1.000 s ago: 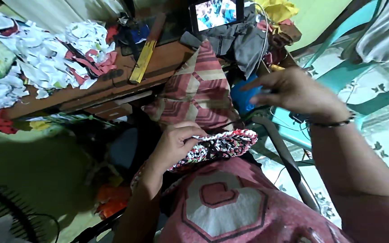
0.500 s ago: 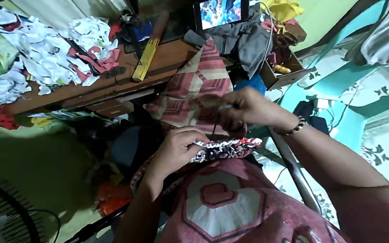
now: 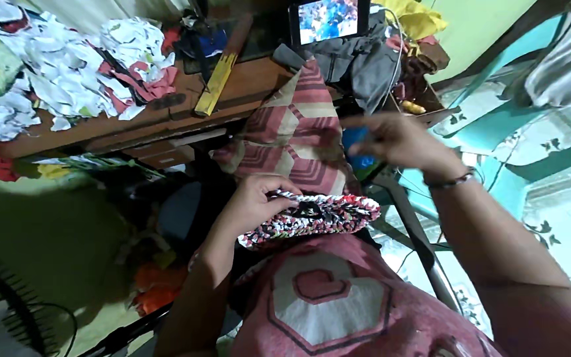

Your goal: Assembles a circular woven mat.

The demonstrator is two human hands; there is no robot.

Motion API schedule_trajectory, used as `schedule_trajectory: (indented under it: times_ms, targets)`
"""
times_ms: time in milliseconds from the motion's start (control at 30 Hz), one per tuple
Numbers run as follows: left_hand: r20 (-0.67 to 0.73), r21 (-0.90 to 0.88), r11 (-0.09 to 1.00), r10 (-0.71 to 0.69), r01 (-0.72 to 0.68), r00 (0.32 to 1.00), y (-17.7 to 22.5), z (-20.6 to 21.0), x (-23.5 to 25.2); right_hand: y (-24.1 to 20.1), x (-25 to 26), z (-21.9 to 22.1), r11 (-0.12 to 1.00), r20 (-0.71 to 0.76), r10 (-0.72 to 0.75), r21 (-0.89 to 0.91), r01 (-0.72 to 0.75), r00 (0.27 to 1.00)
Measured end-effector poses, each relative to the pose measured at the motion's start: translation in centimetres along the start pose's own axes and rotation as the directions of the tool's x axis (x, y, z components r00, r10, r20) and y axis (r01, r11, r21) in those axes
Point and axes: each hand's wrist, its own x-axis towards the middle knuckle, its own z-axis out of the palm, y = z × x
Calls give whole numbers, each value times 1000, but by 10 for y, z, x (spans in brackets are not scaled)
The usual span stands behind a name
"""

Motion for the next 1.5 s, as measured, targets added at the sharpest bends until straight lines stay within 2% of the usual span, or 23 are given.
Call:
schedule_trajectory:
  times_ms: [33, 100, 133, 200, 300, 333, 400, 467, 500, 533, 600, 700, 733, 767, 800, 833, 900, 967, 1000, 1033, 1100, 1200, 1500]
  targets:
    - [5, 3, 1000, -5, 4, 1000, 1, 0, 1, -8, 5, 21, 988, 160, -104, 131, 84, 982]
    - [7, 1, 1000, -14, 14, 1000, 2, -1, 0, -16, 15, 51, 944, 387, -214, 317, 89, 897]
    - [5, 0, 1000, -17, 17, 1000, 3, -2, -1, -16, 21, 61, 927, 453, -255, 366, 82, 854]
    - [-5, -7, 1000, -14, 14, 1000, 2, -2, -2, -13, 28, 73, 900, 498, -314, 428, 86, 808]
    - [-13, -20, 1000, 3, -4, 1000, -1, -2, -2, -7, 30, 78, 890, 480, -307, 450, 70, 822]
    - [-13, -24, 1000, 11, -12, 1000, -2, -2, -2, -5, 28, 78, 892, 441, -285, 447, 68, 851]
    - [0, -35, 999, 9, -9, 1000, -3, -3, -2, -3, 26, 73, 916, 311, -153, 400, 17, 938]
    - [28, -65, 998, 9, -8, 1000, -4, -5, -4, 5, 28, 57, 931, 105, 20, 362, -57, 994]
    - [44, -83, 996, 12, -8, 999, -4, -6, -5, 13, 31, 48, 914, -37, 107, 396, -84, 994]
    - [59, -96, 995, 14, -9, 998, -4, -6, -6, 23, 34, 37, 885, -167, 201, 454, -105, 965]
    - [81, -122, 992, 22, -12, 996, -5, -8, -9, 46, 37, 4, 788, -343, 384, 606, -110, 857]
    - [60, -117, 993, 8, -1, 998, -7, -10, -12, 86, 32, -48, 663, -480, 558, 748, -16, 677]
    - [51, -118, 993, 1, 5, 999, -8, -11, -12, 94, 29, -60, 682, -533, 574, 731, -2, 621]
    - [45, -117, 993, -9, 14, 999, -9, -11, -11, 97, 25, -67, 747, -596, 545, 664, -20, 590]
    - [42, -118, 993, -21, 26, 999, -10, -10, -9, 93, 21, -69, 835, -638, 470, 545, -74, 610]
    - [40, -124, 991, -35, 40, 999, -10, -10, -7, 84, 17, -68, 906, -623, 390, 390, -163, 678]
    - [28, -138, 987, -74, 78, 997, -9, -8, -1, 53, 15, -57, 948, -411, 319, 135, -289, 854]
    - [14, -186, 975, -120, 120, 993, -10, -8, 4, 25, 19, -31, 975, -170, 221, 46, -216, 960]
    - [7, -198, 971, -138, 136, 990, -11, -8, 7, 15, 22, -16, 988, -38, 121, 96, -117, 992]
    - [1, -202, 968, -149, 146, 989, -12, -8, 11, 7, 26, -1, 982, 104, 14, 186, -33, 994]
    - [2, -212, 962, -175, 171, 985, -12, -8, 16, -1, 35, 28, 939, 323, -149, 342, 32, 935]
    - [10, -216, 957, -196, 194, 981, -10, -8, 23, 2, 46, 58, 892, 483, -198, 449, -47, 853]
    - [-5, -210, 960, -188, 183, 982, -11, -4, 26, 10, 42, 68, 826, 507, -202, 548, -132, 838]
